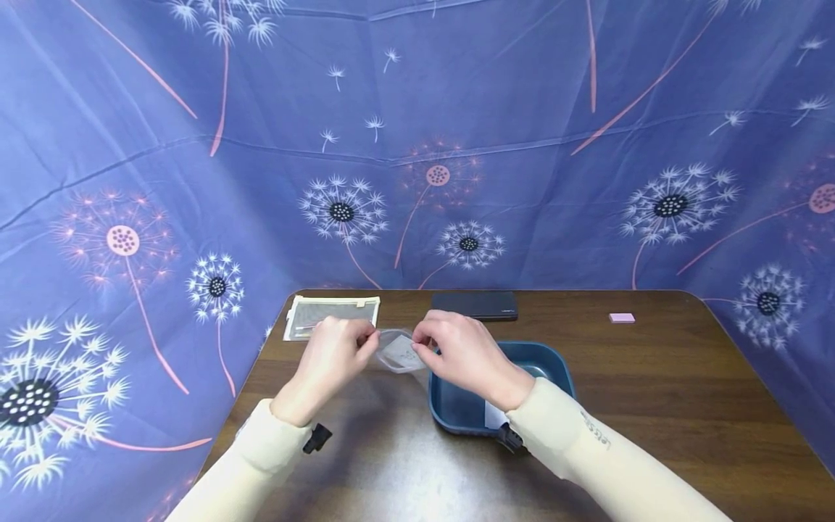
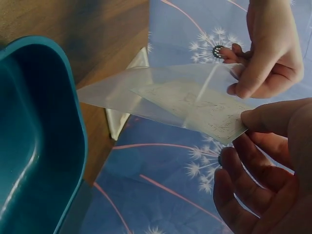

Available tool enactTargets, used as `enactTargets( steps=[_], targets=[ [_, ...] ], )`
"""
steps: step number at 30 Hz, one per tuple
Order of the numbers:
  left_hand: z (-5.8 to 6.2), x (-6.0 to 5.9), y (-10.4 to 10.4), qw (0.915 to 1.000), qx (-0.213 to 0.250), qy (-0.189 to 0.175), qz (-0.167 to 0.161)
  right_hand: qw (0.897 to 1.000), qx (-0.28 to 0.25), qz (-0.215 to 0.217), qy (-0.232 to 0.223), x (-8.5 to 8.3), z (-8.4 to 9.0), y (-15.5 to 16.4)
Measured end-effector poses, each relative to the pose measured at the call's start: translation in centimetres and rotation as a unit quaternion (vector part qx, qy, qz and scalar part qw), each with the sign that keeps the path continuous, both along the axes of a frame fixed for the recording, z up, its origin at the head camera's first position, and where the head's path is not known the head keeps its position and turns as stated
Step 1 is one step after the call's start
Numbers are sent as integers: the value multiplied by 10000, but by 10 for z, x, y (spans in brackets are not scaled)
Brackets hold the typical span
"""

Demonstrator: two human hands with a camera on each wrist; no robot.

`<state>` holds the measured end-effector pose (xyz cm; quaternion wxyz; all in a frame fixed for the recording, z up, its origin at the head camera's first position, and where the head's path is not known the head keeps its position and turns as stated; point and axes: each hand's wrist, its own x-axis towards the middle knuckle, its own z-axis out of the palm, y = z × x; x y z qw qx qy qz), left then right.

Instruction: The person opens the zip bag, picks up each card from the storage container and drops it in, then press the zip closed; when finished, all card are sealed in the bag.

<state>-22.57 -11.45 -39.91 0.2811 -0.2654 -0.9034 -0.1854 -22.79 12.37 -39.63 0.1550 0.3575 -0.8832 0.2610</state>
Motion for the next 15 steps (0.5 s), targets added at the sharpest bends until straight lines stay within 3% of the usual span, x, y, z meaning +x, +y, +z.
enactTargets(
  steps=[15],
  targets=[
    [-2,1,-1,10000,-29,-60,-60,9994,285,-17,-198,-10,-19,-10]
  ],
)
